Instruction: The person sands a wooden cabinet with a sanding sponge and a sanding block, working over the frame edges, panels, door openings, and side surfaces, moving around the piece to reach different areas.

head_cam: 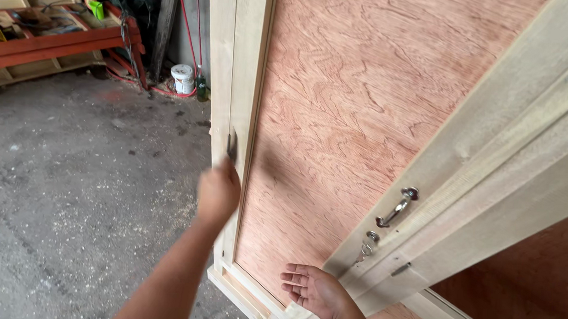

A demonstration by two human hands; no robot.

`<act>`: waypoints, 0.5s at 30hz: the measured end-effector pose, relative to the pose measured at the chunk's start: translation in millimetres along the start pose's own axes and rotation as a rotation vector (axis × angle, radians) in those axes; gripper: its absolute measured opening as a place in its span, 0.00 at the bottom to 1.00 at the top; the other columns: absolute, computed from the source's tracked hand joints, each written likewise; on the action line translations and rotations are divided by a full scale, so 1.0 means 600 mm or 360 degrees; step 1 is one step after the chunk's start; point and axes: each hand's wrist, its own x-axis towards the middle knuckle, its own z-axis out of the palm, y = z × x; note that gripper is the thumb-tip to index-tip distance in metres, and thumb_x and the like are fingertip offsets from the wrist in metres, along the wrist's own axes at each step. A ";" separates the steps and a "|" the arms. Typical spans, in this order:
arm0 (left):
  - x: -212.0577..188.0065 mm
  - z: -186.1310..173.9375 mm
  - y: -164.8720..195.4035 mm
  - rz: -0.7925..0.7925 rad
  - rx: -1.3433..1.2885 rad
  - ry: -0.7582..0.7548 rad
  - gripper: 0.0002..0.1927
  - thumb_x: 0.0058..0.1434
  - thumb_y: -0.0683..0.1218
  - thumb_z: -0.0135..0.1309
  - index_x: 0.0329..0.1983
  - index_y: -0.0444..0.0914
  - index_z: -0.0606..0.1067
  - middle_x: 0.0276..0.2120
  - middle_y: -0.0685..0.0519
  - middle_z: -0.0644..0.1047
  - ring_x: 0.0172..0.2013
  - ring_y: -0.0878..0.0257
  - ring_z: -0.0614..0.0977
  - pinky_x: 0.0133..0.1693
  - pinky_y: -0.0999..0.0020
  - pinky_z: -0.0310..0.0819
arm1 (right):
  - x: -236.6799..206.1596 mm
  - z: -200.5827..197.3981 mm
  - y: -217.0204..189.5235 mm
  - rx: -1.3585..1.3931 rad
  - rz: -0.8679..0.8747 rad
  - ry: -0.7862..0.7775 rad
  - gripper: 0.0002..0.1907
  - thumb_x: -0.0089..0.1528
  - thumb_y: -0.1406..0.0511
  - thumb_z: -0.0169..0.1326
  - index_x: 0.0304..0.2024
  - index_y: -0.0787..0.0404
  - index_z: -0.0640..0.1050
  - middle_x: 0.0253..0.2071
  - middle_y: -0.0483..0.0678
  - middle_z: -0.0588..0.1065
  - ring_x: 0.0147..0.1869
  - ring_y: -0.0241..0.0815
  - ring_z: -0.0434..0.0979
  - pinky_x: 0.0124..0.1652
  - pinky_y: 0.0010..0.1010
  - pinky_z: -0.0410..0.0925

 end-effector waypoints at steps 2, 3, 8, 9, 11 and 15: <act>0.068 -0.045 0.010 0.0404 0.0053 0.0427 0.09 0.70 0.44 0.51 0.37 0.33 0.72 0.34 0.37 0.76 0.35 0.37 0.79 0.37 0.44 0.73 | 0.002 0.032 -0.020 -0.0073 -0.0038 0.0019 0.22 0.69 0.59 0.39 0.59 0.61 0.75 0.57 0.52 0.78 0.61 0.45 0.77 0.58 0.35 0.68; 0.099 -0.065 0.018 0.0676 0.0053 0.0646 0.06 0.68 0.41 0.54 0.38 0.33 0.71 0.36 0.39 0.75 0.35 0.38 0.77 0.36 0.45 0.72 | 0.004 0.046 -0.029 -0.0066 -0.0054 0.0028 0.22 0.69 0.59 0.39 0.59 0.61 0.75 0.57 0.52 0.79 0.61 0.45 0.77 0.59 0.35 0.68; 0.195 -0.070 0.045 0.1432 0.0316 0.0281 0.05 0.59 0.42 0.54 0.39 0.40 0.74 0.37 0.50 0.76 0.41 0.50 0.78 0.41 0.53 0.71 | 0.042 0.109 -0.065 -0.0024 -0.0160 0.0133 0.22 0.69 0.59 0.40 0.59 0.61 0.76 0.56 0.50 0.78 0.60 0.45 0.77 0.60 0.36 0.67; 0.200 -0.056 0.036 0.1559 0.0402 0.0174 0.07 0.58 0.44 0.54 0.39 0.40 0.74 0.37 0.51 0.76 0.42 0.52 0.78 0.41 0.53 0.70 | 0.055 0.123 -0.069 0.0028 -0.0197 0.0156 0.22 0.68 0.59 0.40 0.59 0.61 0.76 0.56 0.51 0.78 0.60 0.45 0.77 0.60 0.36 0.67; 0.184 -0.023 -0.003 0.1572 0.0577 0.0003 0.11 0.59 0.46 0.51 0.44 0.40 0.76 0.40 0.51 0.77 0.46 0.54 0.77 0.47 0.55 0.67 | 0.087 0.152 -0.071 0.0149 -0.0268 0.0202 0.22 0.68 0.60 0.40 0.58 0.61 0.76 0.56 0.51 0.79 0.59 0.45 0.77 0.60 0.36 0.67; 0.148 0.023 -0.102 0.1833 0.1005 -0.0567 0.17 0.59 0.45 0.48 0.52 0.42 0.75 0.45 0.51 0.77 0.47 0.54 0.75 0.52 0.54 0.63 | 0.163 0.219 -0.060 0.0424 -0.0344 0.0397 0.23 0.68 0.59 0.39 0.59 0.64 0.75 0.56 0.54 0.78 0.60 0.49 0.76 0.60 0.39 0.65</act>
